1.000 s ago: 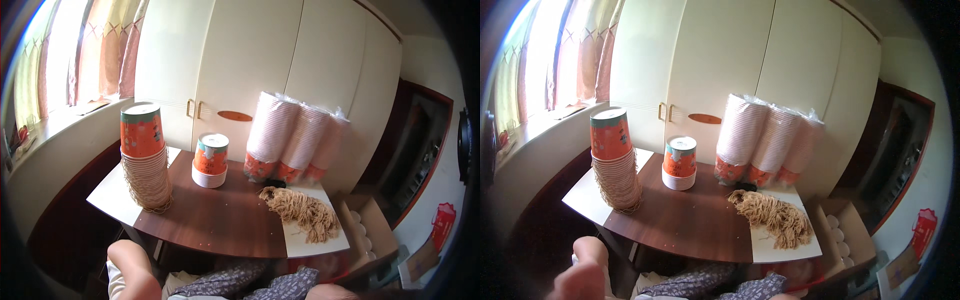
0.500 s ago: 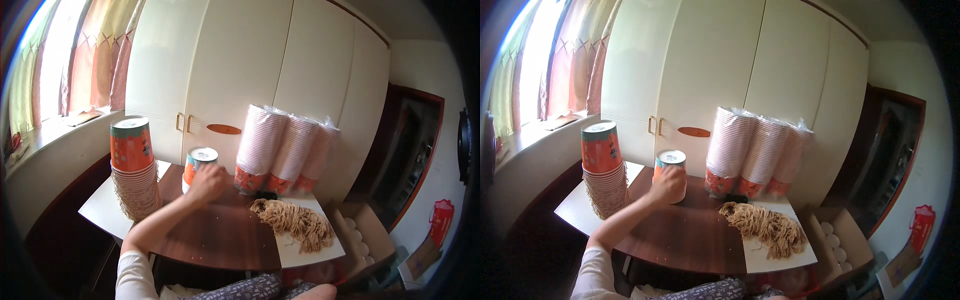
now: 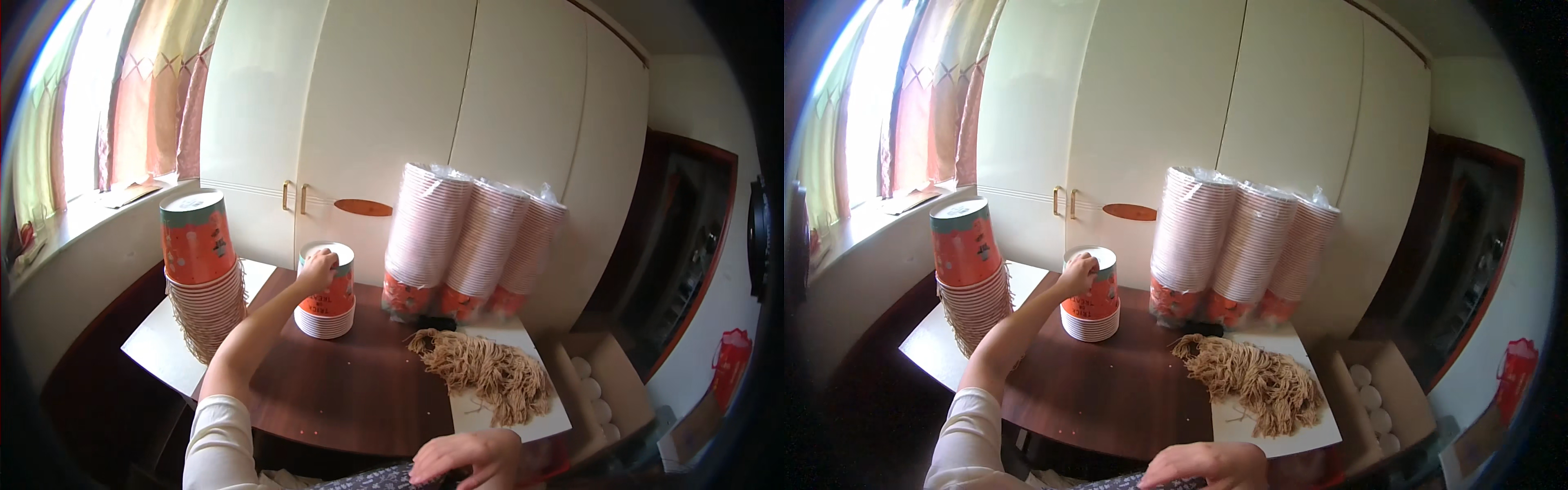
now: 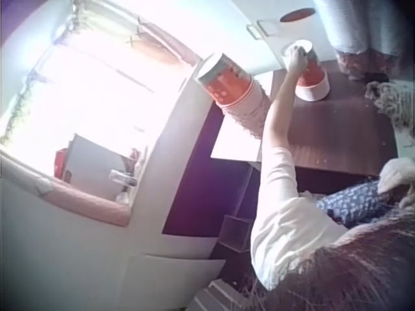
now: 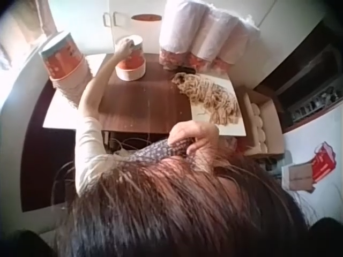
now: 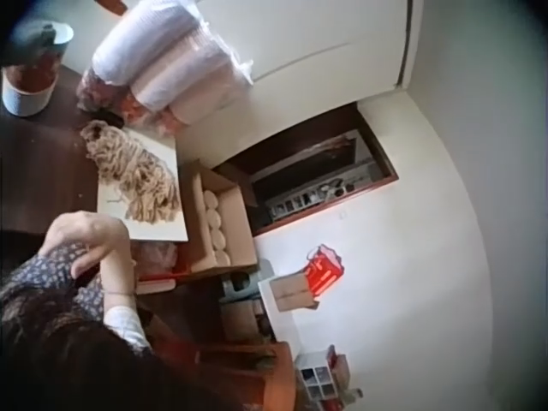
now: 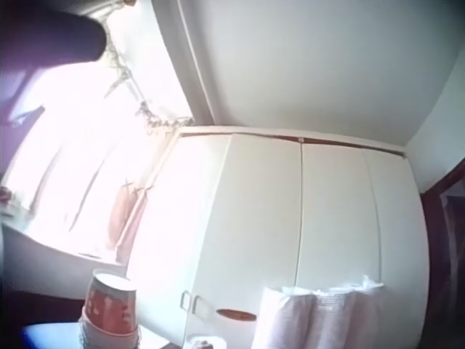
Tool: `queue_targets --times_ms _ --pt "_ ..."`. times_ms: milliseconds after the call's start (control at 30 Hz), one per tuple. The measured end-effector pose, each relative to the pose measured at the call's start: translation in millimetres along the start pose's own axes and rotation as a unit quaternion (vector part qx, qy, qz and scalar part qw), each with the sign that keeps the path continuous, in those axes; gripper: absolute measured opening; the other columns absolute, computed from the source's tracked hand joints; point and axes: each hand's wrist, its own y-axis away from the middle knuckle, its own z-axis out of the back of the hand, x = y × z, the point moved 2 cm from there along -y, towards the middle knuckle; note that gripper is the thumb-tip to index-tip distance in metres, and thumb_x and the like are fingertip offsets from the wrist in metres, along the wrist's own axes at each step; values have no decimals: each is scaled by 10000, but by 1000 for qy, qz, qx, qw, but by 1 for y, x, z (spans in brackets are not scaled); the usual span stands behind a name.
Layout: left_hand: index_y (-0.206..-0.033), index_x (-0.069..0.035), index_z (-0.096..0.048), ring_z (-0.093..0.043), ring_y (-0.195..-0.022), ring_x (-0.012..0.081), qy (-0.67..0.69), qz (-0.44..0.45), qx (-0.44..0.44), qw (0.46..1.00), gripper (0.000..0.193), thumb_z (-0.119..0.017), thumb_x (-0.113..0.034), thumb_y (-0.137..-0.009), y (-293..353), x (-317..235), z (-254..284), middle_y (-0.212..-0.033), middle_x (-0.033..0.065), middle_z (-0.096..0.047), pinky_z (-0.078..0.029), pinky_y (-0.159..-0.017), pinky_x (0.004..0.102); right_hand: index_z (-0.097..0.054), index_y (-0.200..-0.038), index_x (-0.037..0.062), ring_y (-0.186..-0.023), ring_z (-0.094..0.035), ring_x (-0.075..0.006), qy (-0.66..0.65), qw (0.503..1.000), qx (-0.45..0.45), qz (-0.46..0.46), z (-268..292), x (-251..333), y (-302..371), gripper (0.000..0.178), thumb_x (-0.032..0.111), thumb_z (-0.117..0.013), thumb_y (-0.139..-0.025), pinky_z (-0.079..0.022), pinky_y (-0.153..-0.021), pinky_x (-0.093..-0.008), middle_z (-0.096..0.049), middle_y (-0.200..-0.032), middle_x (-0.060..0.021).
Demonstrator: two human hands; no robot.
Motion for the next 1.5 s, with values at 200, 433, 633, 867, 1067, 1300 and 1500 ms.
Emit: queue_targets --times_ms 200,433,633,867,1067,1300,1500 --pt "-746 -10 -539 -530 -794 330 95 10 -36 995 113 -606 7 -657 -18 -14 23 -802 139 -520 -437 -700 404 -479 -1199 -54 -1090 -516 -279 -112 976 -42 -179 8 -46 18 462 162 -632 -820 -400 -916 -364 -547 -1150 -178" --pt "-750 -1 -534 -528 -805 341 106 -35 -22 993 99 -573 18 -661 -31 -43 39 -807 153 -524 -434 -706 400 -505 -1214 53 -1046 -542 -164 -44 934 -154 -320 11 -99 18 429 184 -629 -826 -409 -896 -308 -598 -1093 -85" --pt "-771 -11 -561 -542 -778 329 185 -24 -98 978 103 -575 17 -673 -43 -47 72 -820 148 -542 -448 -698 384 -546 -1145 33 -968 -566 -126 -49 892 -321 -314 10 -131 23 309 107 -601 -850 -451 -844 -261 -605 -1039 -56" --pt "-813 -32 -518 -413 -686 52 360 13 -99 928 93 -609 -41 -799 52 -109 121 -726 -30 -478 -357 -612 203 -462 -1233 30 -1035 -485 -94 -27 809 -549 -208 17 -144 40 393 101 -579 -865 -446 -829 -243 -514 -1181 -48" --pt "-794 -51 -481 -352 -651 30 501 140 -127 844 136 -596 22 -801 159 -117 94 -713 -47 -402 -299 -573 175 -518 -1083 -22 -883 -575 -93 -36 826 -529 -192 -3 -133 7 237 68 -536 -864 -458 -782 -239 -618 -955 -41" --pt "-814 -60 -442 -379 -685 46 495 188 -153 835 188 -597 44 -789 233 -118 90 -751 -29 -407 -325 -632 179 -482 -1045 -9 -810 -593 -91 -29 811 -531 -244 -32 -154 -2 221 40 -525 -834 -485 -681 -250 -626 -859 -72" --pt "-813 -63 -441 -390 -689 50 502 232 -149 820 185 -596 35 -794 249 -109 93 -765 -24 -422 -337 -642 183 -483 -1040 -20 -724 -573 -68 -71 845 -461 -262 -27 -148 -11 187 29 -475 -859 -479 -648 -235 -617 -828 -54"
